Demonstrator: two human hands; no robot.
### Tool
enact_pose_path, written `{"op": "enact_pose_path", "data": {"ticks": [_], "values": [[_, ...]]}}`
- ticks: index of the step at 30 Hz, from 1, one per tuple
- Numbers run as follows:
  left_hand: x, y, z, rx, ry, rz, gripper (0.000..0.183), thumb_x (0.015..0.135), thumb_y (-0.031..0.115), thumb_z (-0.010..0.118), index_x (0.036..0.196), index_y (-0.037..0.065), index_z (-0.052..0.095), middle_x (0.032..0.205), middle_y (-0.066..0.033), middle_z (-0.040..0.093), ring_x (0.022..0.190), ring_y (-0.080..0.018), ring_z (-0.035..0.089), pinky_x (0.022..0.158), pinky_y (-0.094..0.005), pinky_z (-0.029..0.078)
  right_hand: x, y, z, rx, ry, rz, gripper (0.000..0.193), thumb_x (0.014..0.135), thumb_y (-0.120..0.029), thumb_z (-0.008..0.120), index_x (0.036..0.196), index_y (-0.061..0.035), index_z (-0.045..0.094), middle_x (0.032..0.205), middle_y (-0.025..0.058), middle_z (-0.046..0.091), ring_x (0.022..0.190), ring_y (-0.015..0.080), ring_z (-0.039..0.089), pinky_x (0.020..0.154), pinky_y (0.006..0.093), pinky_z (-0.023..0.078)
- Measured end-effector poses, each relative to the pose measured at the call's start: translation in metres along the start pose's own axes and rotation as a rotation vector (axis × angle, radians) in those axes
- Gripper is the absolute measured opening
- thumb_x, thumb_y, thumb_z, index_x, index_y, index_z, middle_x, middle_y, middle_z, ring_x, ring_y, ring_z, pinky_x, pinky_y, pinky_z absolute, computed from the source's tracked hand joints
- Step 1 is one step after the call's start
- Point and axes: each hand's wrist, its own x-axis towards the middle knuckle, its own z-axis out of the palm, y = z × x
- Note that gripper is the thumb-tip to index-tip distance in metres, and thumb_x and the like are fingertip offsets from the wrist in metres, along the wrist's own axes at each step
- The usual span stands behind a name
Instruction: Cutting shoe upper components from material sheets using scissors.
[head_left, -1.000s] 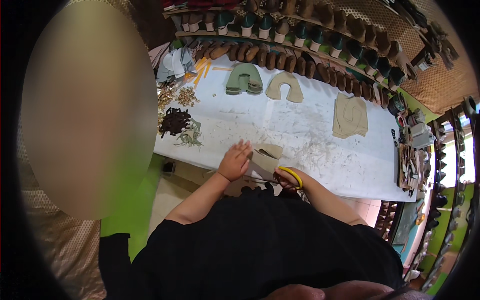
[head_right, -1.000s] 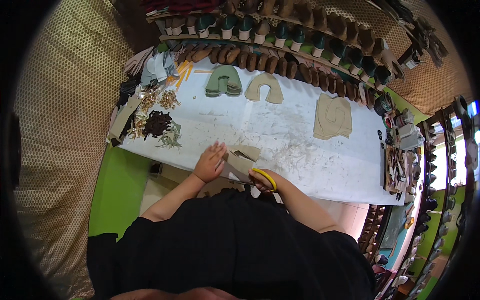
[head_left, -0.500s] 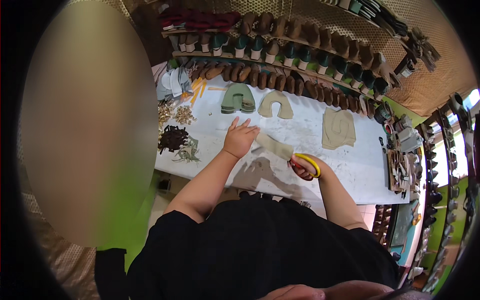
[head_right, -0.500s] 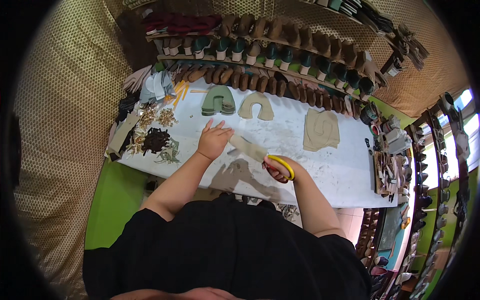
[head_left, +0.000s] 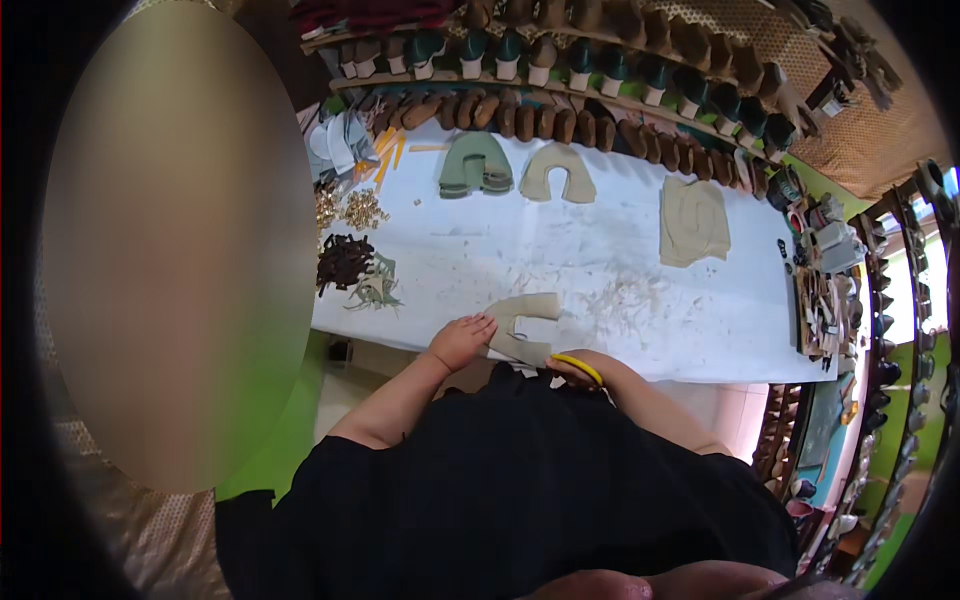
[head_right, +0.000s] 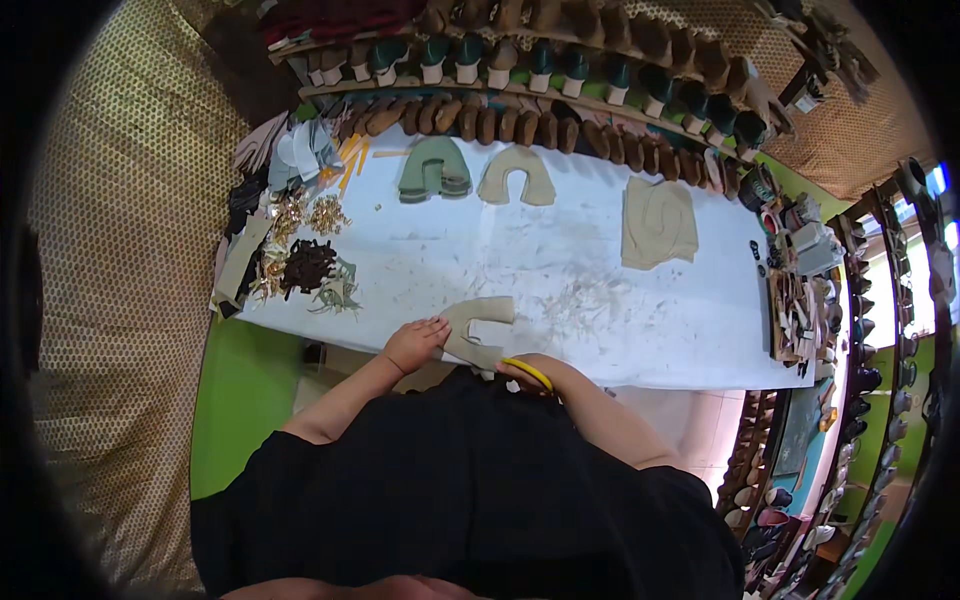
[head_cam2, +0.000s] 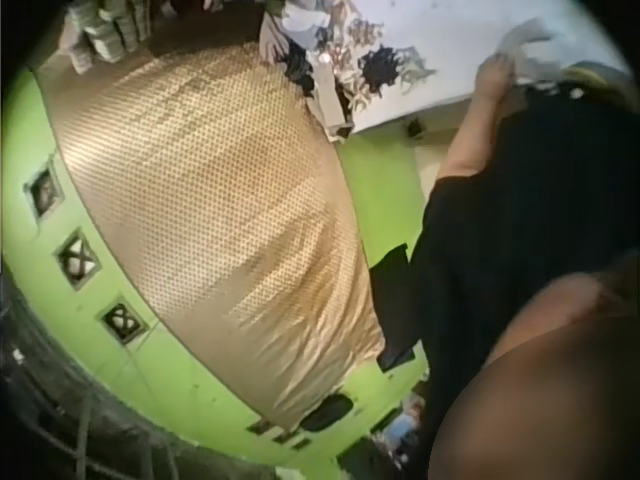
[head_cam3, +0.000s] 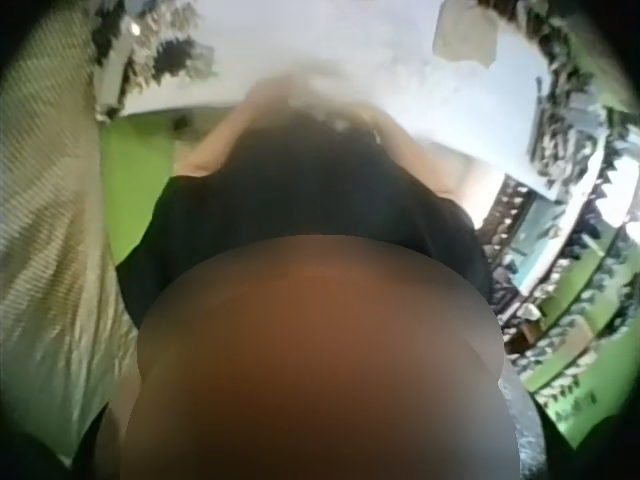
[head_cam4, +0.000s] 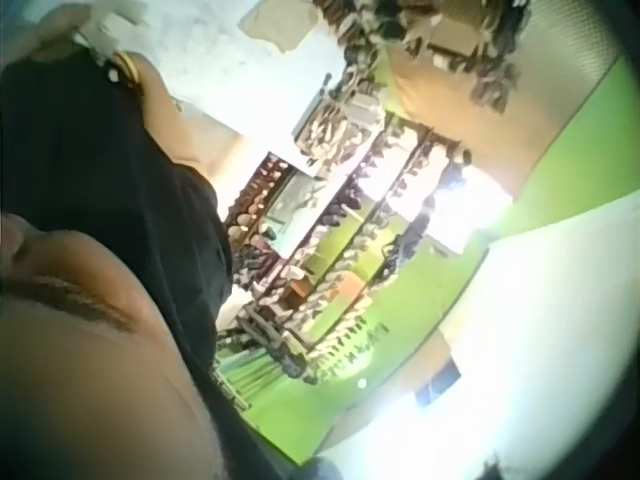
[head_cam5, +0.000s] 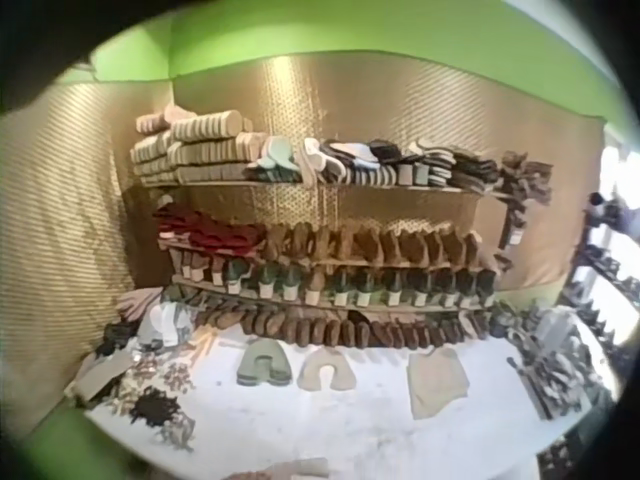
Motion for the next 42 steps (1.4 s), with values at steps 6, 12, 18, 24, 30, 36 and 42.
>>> {"op": "enact_pose_path", "data": {"ticks": [6,12,18,24,30,36,42], "values": [[0.008,0.012,-0.004,-0.029,0.020,0.078,0.042,0.087,0.016,0.060,0.128,0.008,0.058,0.135,-0.0096,0.060,0.124,-0.0257,0.058,0.105,-0.0404,0.045,0.001,0.015,0.025,0.203,0.068,0.041,0.064,0.094,-0.070,0.041,0.085,-0.0079,0.056,0.064,0.0024,0.051,0.052,0.0129,0.048,0.047,0.0289,0.039],[0.002,0.026,0.000,-0.030,0.037,0.153,0.035,0.089,0.017,0.059,0.123,0.007,0.062,0.131,-0.0103,0.062,0.121,-0.0253,0.060,0.104,-0.0390,0.046,-0.005,0.014,0.050,0.239,0.160,0.020,0.061,0.096,-0.066,0.044,0.081,-0.0064,0.051,0.060,0.0037,0.050,0.045,0.0146,0.049,0.042,0.0293,0.041],[-0.004,0.022,0.019,-0.081,0.019,0.160,0.033,0.088,0.016,0.057,0.119,0.007,0.064,0.127,-0.0102,0.065,0.118,-0.0247,0.062,0.099,-0.0372,0.049,0.008,0.024,0.074,0.273,0.236,-0.046,0.060,0.097,-0.064,0.045,0.083,-0.0062,0.053,0.060,0.0041,0.052,0.043,0.0149,0.050,0.042,0.0296,0.042],[-0.002,0.019,0.021,-0.115,0.084,0.183,0.036,0.083,0.011,0.062,0.119,0.007,0.065,0.123,-0.0077,0.067,0.115,-0.0231,0.063,0.097,-0.0346,0.051,0.023,0.034,0.087,0.125,0.365,-0.099,0.063,0.095,-0.064,0.047,0.090,-0.0027,0.060,0.071,0.0130,0.060,0.062,0.0260,0.060,0.059,0.0372,0.049],[-0.004,0.020,0.023,-0.174,0.128,0.175,0.034,0.083,0.009,0.061,0.117,0.006,0.066,0.121,-0.0089,0.068,0.114,-0.0244,0.064,0.097,-0.0354,0.051,0.023,0.023,0.093,0.019,0.506,-0.038,0.067,0.092,-0.065,0.051,0.098,0.0001,0.065,0.093,0.0244,0.067,0.094,0.0416,0.065,0.083,0.0442,0.049],[-0.005,0.021,0.025,-0.192,0.126,0.137,0.034,0.082,0.008,0.062,0.116,0.007,0.067,0.121,-0.0088,0.068,0.114,-0.0248,0.064,0.097,-0.0361,0.051,0.022,0.019,0.100,0.008,0.549,-0.018,0.067,0.091,-0.065,0.052,0.100,0.0005,0.066,0.094,0.0261,0.068,0.096,0.0429,0.065,0.082,0.0446,0.050],[-0.005,0.025,0.022,-0.196,0.138,0.110,0.028,0.085,0.010,0.060,0.112,0.006,0.068,0.118,-0.0101,0.069,0.114,-0.0242,0.064,0.097,-0.0361,0.051,0.020,0.013,0.100,0.000,0.562,-0.017,0.068,0.091,-0.065,0.053,0.103,0.0012,0.065,0.094,0.0263,0.068,0.095,0.0437,0.065,0.082,0.0444,0.050]]}}
